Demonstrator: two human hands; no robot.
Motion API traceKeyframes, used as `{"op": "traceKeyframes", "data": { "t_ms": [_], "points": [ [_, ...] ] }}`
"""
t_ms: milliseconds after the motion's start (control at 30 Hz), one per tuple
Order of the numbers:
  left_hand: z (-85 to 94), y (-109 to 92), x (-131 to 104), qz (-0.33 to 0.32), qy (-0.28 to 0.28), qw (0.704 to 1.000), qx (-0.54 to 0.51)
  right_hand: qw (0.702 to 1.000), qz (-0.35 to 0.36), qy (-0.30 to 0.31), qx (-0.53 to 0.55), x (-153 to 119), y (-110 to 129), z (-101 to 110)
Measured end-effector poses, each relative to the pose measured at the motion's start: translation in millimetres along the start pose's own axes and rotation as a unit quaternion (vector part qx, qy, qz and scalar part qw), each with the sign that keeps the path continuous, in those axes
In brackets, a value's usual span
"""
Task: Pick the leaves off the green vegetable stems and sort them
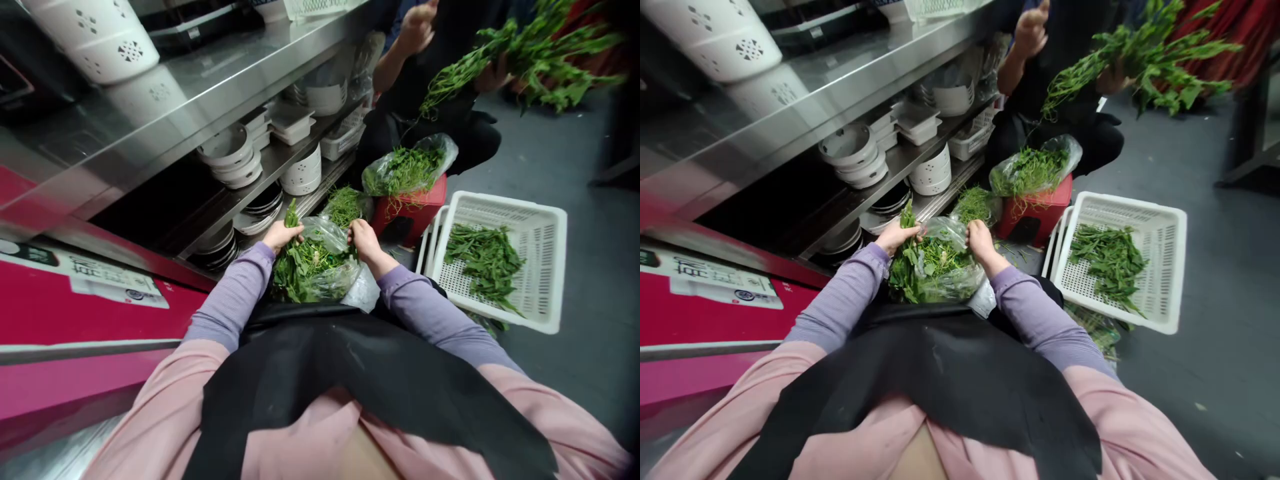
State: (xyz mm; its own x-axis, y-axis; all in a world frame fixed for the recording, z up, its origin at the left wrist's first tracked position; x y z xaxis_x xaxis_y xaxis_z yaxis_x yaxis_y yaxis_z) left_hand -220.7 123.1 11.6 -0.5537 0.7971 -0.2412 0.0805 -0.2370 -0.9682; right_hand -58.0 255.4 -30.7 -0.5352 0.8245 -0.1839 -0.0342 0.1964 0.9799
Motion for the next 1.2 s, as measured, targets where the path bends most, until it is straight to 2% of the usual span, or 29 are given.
{"op": "traceKeyframes", "data": {
  "t_ms": [100,267,467,567,633,733,867,933,1000,1067,1133,1200],
  "points": [
    [9.2,3,8,0.022,0.017,0.999,-0.022,0.997,0.045,0.015,-0.066,-8,2,-2],
    [7.8,-17,-7,0.032,0.113,0.99,-0.082,0.962,0.155,0.108,-0.196,-28,24,-34],
    [5.6,-40,-29,-0.01,0.155,0.981,-0.117,0.935,0.212,0.119,-0.258,-47,39,-55],
    [1.4,-42,-31,-0.019,0.157,0.981,-0.116,0.93,0.257,0.089,-0.246,-56,46,-57],
    [-2.4,-40,-29,-0.022,0.158,0.98,-0.115,0.927,0.262,0.092,-0.252,-53,47,-61],
    [-3.2,-34,-22,-0.009,0.144,0.983,-0.113,0.926,0.231,0.095,-0.283,-32,39,-63],
    [8.8,-28,-16,0.019,0.112,0.985,-0.131,0.929,0.171,0.013,-0.328,11,18,-46],
    [15.7,-28,-15,0.022,0.092,0.984,-0.148,0.929,0.142,0.008,-0.342,22,10,-38],
    [19.7,-28,-14,0.018,0.055,0.986,-0.159,0.93,0.133,0.023,-0.341,20,9,-37],
    [20.0,-27,-13,0.008,0.002,0.986,-0.169,0.93,0.158,0.041,-0.33,7,16,-44],
    [16.5,-26,-11,0.007,-0.038,0.984,-0.175,0.923,0.191,0.096,-0.319,-12,27,-60],
    [10.9,-25,-10,0.011,-0.051,0.984,-0.171,0.917,0.192,0.166,-0.308,-28,33,-76]
  ]
}}
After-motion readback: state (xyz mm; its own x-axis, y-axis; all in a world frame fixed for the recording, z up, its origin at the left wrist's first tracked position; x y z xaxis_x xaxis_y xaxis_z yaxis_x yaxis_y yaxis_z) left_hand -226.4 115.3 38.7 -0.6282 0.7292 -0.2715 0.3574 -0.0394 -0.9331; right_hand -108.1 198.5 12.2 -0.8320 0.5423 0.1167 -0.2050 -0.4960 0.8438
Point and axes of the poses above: each hand's wrist, its own x-axis towards the middle knuckle, its own z-axis out of the back of the hand, y = z × x, the point moved 3 cm from there along x, towards the middle knuckle, and after that the axes turned 2 degrees about -z, right-handed, at the moved point
